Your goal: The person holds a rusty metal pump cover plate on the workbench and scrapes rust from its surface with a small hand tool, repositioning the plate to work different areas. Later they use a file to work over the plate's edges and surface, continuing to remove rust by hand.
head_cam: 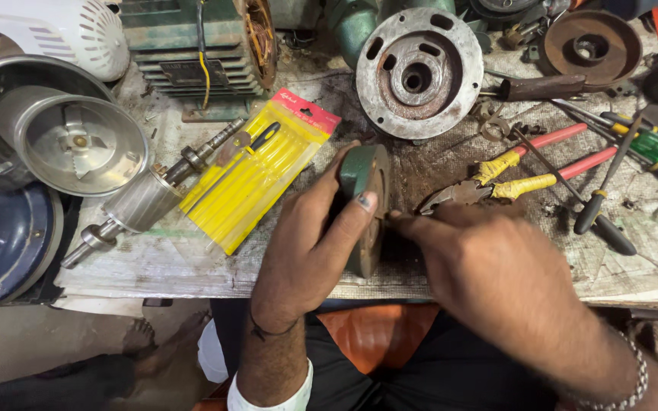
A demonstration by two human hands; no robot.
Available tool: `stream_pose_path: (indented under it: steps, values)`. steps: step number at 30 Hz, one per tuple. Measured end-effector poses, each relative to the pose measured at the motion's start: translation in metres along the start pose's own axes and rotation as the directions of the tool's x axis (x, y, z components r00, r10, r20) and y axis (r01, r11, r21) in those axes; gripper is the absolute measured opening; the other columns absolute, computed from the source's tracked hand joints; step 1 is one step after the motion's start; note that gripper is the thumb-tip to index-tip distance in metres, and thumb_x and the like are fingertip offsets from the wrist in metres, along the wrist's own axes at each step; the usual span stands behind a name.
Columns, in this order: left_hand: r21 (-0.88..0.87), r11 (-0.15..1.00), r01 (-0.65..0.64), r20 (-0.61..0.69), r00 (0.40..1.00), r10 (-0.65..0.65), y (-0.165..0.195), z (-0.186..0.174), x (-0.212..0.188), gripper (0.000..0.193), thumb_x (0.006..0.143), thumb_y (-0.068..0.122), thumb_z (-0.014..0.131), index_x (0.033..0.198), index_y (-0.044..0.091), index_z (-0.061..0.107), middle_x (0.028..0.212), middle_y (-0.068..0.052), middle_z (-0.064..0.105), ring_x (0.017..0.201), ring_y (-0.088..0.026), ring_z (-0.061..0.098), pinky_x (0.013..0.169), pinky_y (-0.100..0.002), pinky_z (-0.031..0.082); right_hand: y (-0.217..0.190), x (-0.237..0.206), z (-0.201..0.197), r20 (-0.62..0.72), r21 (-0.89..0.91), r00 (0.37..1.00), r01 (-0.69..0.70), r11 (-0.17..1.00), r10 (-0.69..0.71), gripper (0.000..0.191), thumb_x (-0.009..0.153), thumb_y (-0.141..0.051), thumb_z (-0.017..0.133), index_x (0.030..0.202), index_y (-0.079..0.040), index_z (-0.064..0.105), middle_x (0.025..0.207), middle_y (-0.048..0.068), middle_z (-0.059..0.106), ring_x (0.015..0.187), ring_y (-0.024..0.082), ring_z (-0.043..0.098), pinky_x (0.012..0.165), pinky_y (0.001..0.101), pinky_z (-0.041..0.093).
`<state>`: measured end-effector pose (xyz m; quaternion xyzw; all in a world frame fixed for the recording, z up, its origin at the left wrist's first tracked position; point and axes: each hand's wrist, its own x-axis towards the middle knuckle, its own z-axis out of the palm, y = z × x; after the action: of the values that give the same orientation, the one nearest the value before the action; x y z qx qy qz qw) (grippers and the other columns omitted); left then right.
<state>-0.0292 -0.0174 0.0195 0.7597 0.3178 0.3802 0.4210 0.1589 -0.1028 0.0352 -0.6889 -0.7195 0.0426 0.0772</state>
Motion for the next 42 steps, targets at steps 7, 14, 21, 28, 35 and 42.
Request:
stream_pose_path:
  steps: [7, 14, 21, 28, 35, 42]
  values:
    - [0.036, 0.999, 0.023, -0.051, 0.998, -0.022, -0.001, 0.005, 0.006, 0.045, 0.099, 0.029, 0.059, 0.133, 0.0, 0.065, 0.105, -0.013, 0.078, 0.097, -0.02, 0.075, 0.089, -0.036, 0.057, 0.012, -0.007, 0.013, -0.001, 0.003, 1.0, 0.015, 1.0, -0.015, 0.028, 0.086, -0.019, 0.066, 0.111, -0.022, 0.078, 0.084, 0.005, 0.074, 0.065, 0.03, 0.072, 0.059, 0.0435, 0.059]
    - [-0.04, 0.999, -0.002, -0.018, 1.0, 0.001, -0.008, 0.003, 0.005, 0.046, 0.099, 0.028, 0.059, 0.134, -0.001, 0.064, 0.103, -0.013, 0.077, 0.094, -0.019, 0.073, 0.087, -0.034, 0.058, -0.005, -0.01, -0.022, -0.072, 0.02, 0.997, 0.01, 1.0, -0.008, 0.033, 0.085, -0.022, 0.067, 0.115, -0.024, 0.079, 0.08, 0.005, 0.072, 0.063, 0.03, 0.07, 0.054, 0.0446, 0.057]
    - [-0.054, 0.994, -0.097, -0.005, 0.995, 0.097, -0.012, 0.002, 0.007, 0.042, 0.1, 0.028, 0.06, 0.131, -0.001, 0.065, 0.109, -0.012, 0.076, 0.1, -0.017, 0.073, 0.092, -0.034, 0.058, -0.005, -0.009, -0.006, 0.033, -0.064, 0.999, 0.006, 0.998, -0.004, 0.042, 0.087, -0.024, 0.066, 0.127, -0.031, 0.076, 0.081, 0.003, 0.072, 0.058, 0.03, 0.069, 0.051, 0.0446, 0.056]
    - [-0.081, 0.996, 0.036, 0.014, 0.999, -0.035, -0.009, 0.003, 0.007, 0.036, 0.096, 0.029, 0.062, 0.114, 0.0, 0.072, 0.091, -0.011, 0.075, 0.084, -0.016, 0.067, 0.078, -0.033, 0.057, -0.003, -0.006, -0.006, -0.046, -0.101, 0.997, 0.064, 0.993, -0.069, 0.042, 0.077, -0.02, 0.07, 0.118, -0.024, 0.076, 0.084, 0.005, 0.073, 0.057, 0.032, 0.07, 0.05, 0.0463, 0.057]
    - [-0.05, 0.999, -0.018, 0.019, 1.0, 0.019, -0.007, 0.005, 0.009, 0.035, 0.095, 0.032, 0.064, 0.11, 0.001, 0.073, 0.086, -0.008, 0.076, 0.08, -0.012, 0.071, 0.076, -0.031, 0.058, -0.017, -0.009, -0.022, -0.051, -0.108, 0.998, 0.022, 0.994, -0.028, 0.045, 0.078, -0.02, 0.066, 0.121, -0.026, 0.076, 0.086, 0.005, 0.074, 0.054, 0.032, 0.069, 0.046, 0.0459, 0.055]
    - [-0.054, 0.999, -0.005, -0.003, 1.0, 0.005, -0.007, 0.006, 0.009, 0.032, 0.093, 0.031, 0.066, 0.105, 0.002, 0.074, 0.078, -0.006, 0.073, 0.074, -0.011, 0.066, 0.069, -0.032, 0.056, -0.001, -0.013, -0.002, 0.087, -0.22, 0.994, -0.038, 0.975, 0.058, 0.032, 0.087, -0.025, 0.063, 0.118, -0.028, 0.073, 0.086, 0.0, 0.073, 0.06, 0.027, 0.071, 0.053, 0.0432, 0.057]
